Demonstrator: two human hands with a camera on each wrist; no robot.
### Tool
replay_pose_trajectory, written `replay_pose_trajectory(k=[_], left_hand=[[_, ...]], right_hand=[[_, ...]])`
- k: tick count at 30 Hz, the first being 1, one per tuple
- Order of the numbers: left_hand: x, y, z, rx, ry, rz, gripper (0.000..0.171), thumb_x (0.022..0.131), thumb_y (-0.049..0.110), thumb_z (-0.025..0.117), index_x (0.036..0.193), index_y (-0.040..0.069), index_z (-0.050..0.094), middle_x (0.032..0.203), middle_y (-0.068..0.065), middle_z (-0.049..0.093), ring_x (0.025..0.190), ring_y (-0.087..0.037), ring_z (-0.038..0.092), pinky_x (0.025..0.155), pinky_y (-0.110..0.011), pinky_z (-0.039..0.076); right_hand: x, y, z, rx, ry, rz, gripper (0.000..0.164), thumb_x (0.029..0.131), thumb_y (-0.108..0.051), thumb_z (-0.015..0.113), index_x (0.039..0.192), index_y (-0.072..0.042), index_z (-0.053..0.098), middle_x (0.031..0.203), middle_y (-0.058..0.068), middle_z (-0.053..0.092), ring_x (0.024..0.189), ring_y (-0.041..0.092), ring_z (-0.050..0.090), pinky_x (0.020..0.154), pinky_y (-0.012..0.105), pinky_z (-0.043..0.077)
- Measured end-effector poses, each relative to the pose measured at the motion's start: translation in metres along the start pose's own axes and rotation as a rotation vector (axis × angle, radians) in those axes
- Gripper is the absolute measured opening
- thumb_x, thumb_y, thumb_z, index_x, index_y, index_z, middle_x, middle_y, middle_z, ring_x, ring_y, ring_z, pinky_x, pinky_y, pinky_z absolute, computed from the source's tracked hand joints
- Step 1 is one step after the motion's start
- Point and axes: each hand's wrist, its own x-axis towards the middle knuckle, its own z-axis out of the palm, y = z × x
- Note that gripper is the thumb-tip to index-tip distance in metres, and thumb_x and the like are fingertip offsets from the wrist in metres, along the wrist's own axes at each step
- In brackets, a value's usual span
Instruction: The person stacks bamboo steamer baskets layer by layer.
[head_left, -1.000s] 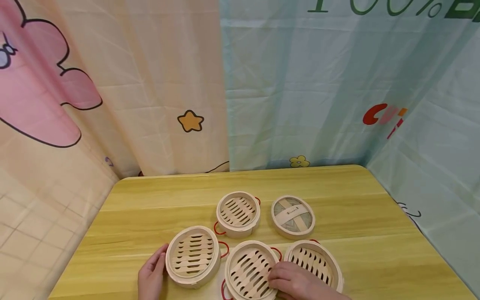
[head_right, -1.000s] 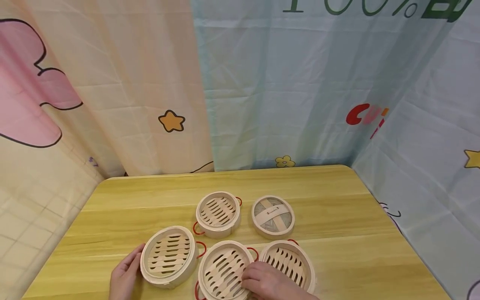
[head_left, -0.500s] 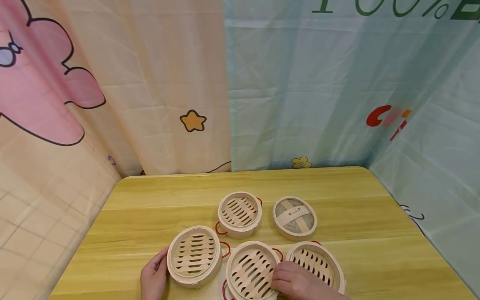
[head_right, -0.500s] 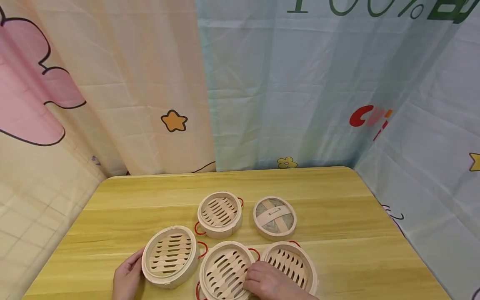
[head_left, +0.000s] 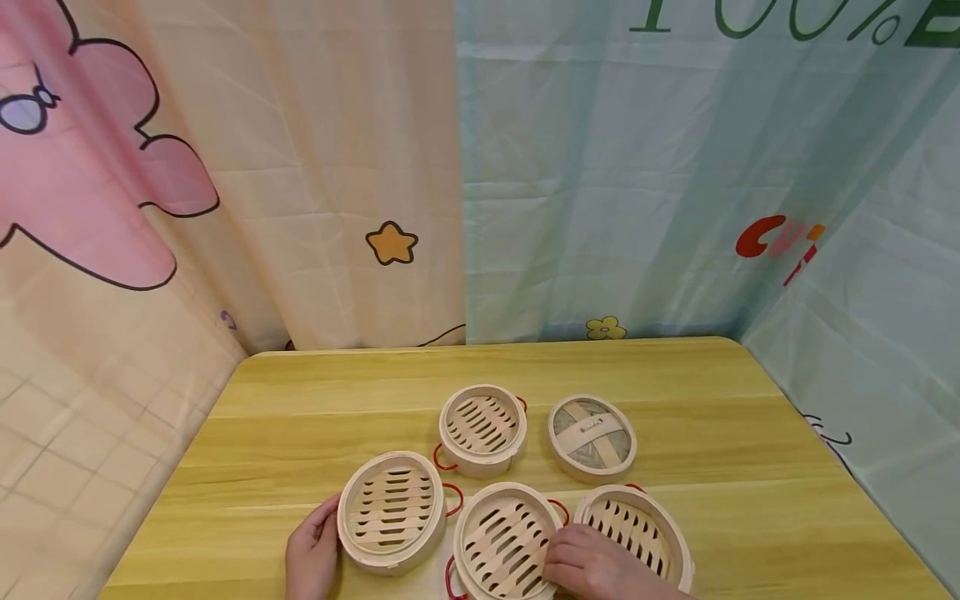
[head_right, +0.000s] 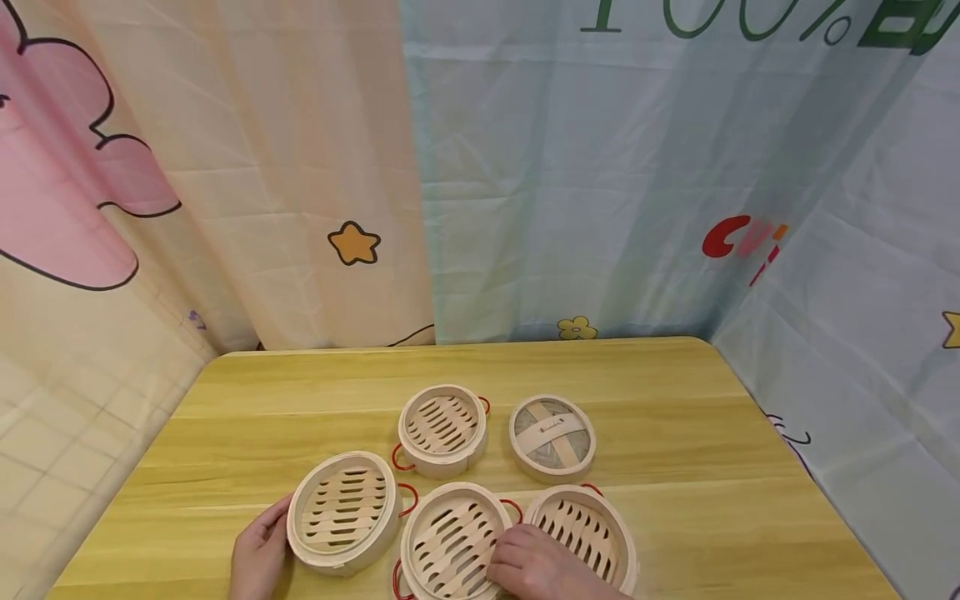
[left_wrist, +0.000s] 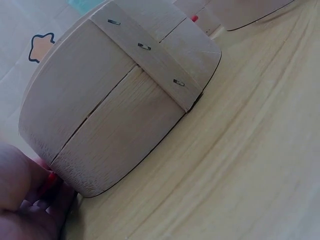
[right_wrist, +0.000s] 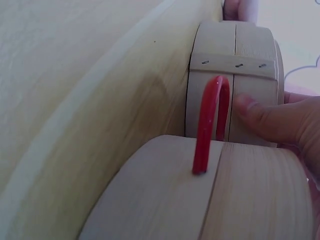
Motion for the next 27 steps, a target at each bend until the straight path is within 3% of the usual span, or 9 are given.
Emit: replay_pose_trajectory(k=[9, 18, 27], left_hand=[[-0.003, 0.000, 0.002, 0.013, -0.006, 0.003, 0.024, 0.089, -0.012, 0.046, 0.110, -0.016, 0.057, 0.110, -0.027, 0.058, 0.087, 0.013, 0.050, 0.075, -0.006, 0.042], [-0.003, -0.002, 0.001, 0.037, -0.002, -0.005, 0.025, 0.089, -0.011, 0.047, 0.110, -0.016, 0.057, 0.110, -0.028, 0.058, 0.086, 0.015, 0.048, 0.074, -0.005, 0.041], [0.000, 0.000, 0.001, 0.037, 0.018, 0.025, 0.023, 0.089, -0.011, 0.047, 0.109, -0.015, 0.059, 0.108, -0.025, 0.059, 0.086, 0.015, 0.049, 0.073, -0.006, 0.043]], right_hand=[[-0.001, -0.004, 0.001, -0.007, 0.022, -0.016, 0.017, 0.094, -0.023, 0.051, 0.093, -0.013, 0.065, 0.091, -0.007, 0.059, 0.088, 0.010, 0.053, 0.081, 0.026, 0.043], [0.008, 0.001, -0.011, -0.027, 0.020, -0.086, 0.017, 0.093, -0.022, 0.052, 0.092, -0.010, 0.065, 0.091, -0.002, 0.058, 0.086, 0.012, 0.053, 0.080, 0.026, 0.044], [0.042, 0.003, -0.043, -0.053, -0.064, 0.028, 0.033, 0.097, -0.007, 0.035, 0.092, -0.013, 0.067, 0.090, -0.007, 0.060, 0.088, 0.012, 0.054, 0.084, 0.024, 0.044]])
